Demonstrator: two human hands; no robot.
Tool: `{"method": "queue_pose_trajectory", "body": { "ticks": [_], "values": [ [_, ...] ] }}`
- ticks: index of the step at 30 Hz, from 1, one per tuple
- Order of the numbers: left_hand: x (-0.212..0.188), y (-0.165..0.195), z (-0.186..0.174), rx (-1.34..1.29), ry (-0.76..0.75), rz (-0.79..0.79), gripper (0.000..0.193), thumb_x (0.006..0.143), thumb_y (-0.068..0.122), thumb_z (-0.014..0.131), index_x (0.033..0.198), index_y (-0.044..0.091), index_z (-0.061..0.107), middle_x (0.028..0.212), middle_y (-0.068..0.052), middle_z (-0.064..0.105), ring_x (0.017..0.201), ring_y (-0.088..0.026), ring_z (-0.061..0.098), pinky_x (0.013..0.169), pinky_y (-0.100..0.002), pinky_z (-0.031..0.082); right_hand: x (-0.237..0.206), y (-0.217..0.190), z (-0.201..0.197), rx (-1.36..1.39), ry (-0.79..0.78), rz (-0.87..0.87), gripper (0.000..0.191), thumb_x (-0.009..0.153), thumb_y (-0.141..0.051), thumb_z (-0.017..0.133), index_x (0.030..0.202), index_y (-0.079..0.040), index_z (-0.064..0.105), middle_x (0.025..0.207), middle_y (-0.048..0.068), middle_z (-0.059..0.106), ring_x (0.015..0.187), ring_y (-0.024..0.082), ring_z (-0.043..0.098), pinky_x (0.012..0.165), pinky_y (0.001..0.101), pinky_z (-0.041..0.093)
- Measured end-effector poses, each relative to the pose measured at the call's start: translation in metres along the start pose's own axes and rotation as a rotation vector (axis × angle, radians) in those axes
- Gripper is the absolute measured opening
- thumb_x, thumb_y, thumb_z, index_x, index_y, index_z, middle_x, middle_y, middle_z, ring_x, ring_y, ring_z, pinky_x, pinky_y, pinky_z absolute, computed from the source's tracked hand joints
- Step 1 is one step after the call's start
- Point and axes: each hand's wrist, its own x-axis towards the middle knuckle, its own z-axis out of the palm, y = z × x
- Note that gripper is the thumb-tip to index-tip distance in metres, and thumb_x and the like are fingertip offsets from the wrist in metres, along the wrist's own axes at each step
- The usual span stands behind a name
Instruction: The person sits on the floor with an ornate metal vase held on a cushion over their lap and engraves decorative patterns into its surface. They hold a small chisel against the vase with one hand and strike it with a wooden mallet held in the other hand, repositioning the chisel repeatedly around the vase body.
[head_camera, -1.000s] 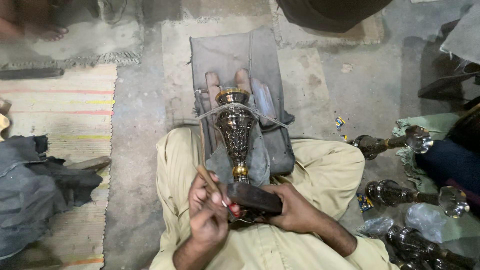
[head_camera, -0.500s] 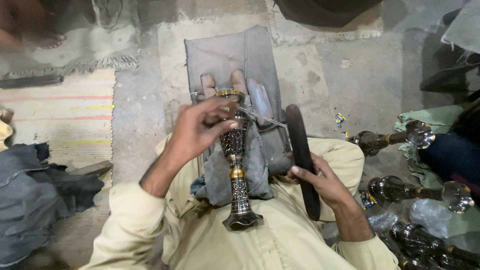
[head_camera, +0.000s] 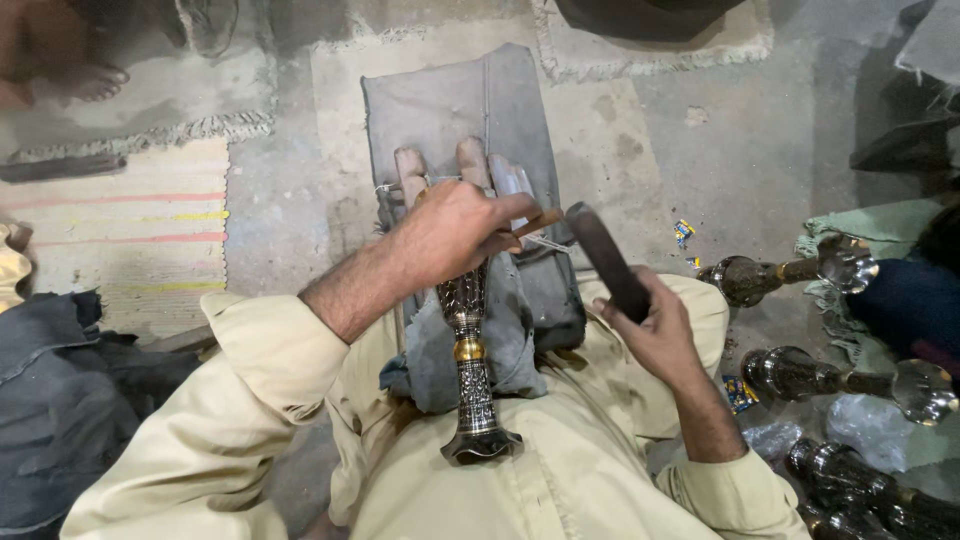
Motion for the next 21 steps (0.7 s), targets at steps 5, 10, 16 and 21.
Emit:
{"method": "queue_pose_trajectory", "body": {
  "ticks": [5,10,16,21],
  "values": [
    [-0.001,0.002,0.002,0.029,-0.034,0.020,0.035,0.090,0.022,0.076,0.122,0.014,0.064,0.068,-0.015,0.070,0.069,-0.041,0.070,0.065,-0.055,0.055,0.010,-0.025,-0.001,-0.048,0.288,-0.324,0.033,0.099,-0.017,0.076,0.123,-0.002,0.062,0.096,0.003,0.064,0.084,0.012,0.060,0.075,0.0281,0.049],
    [0.000,-0.002,0.003,0.028,0.022,0.047,0.035,0.088,0.022,0.076,0.119,0.012,0.064,0.067,-0.015,0.068,0.068,-0.042,0.069,0.063,-0.056,0.053,0.023,-0.048,-0.017,-0.322,0.309,-0.286,0.033,0.096,-0.018,0.077,0.121,-0.002,0.063,0.088,0.014,0.071,0.070,0.024,0.068,0.065,0.0373,0.052],
    [0.002,-0.002,0.001,0.059,-0.025,0.027,0.035,0.088,0.021,0.077,0.119,0.011,0.063,0.065,-0.016,0.068,0.065,-0.042,0.068,0.061,-0.056,0.053,0.028,-0.051,-0.022,-0.394,0.237,-0.269,0.032,0.093,-0.015,0.077,0.120,-0.004,0.064,0.086,0.014,0.070,0.069,0.026,0.068,0.065,0.0402,0.052],
    [0.006,0.001,-0.001,0.025,-0.062,0.007,0.035,0.089,0.021,0.076,0.119,0.010,0.063,0.067,-0.015,0.069,0.065,-0.038,0.071,0.063,-0.054,0.056,0.031,-0.049,-0.025,-0.412,0.215,-0.245,0.033,0.090,-0.015,0.076,0.120,-0.006,0.064,0.086,0.012,0.071,0.073,0.025,0.069,0.070,0.0385,0.053]
  ]
}}
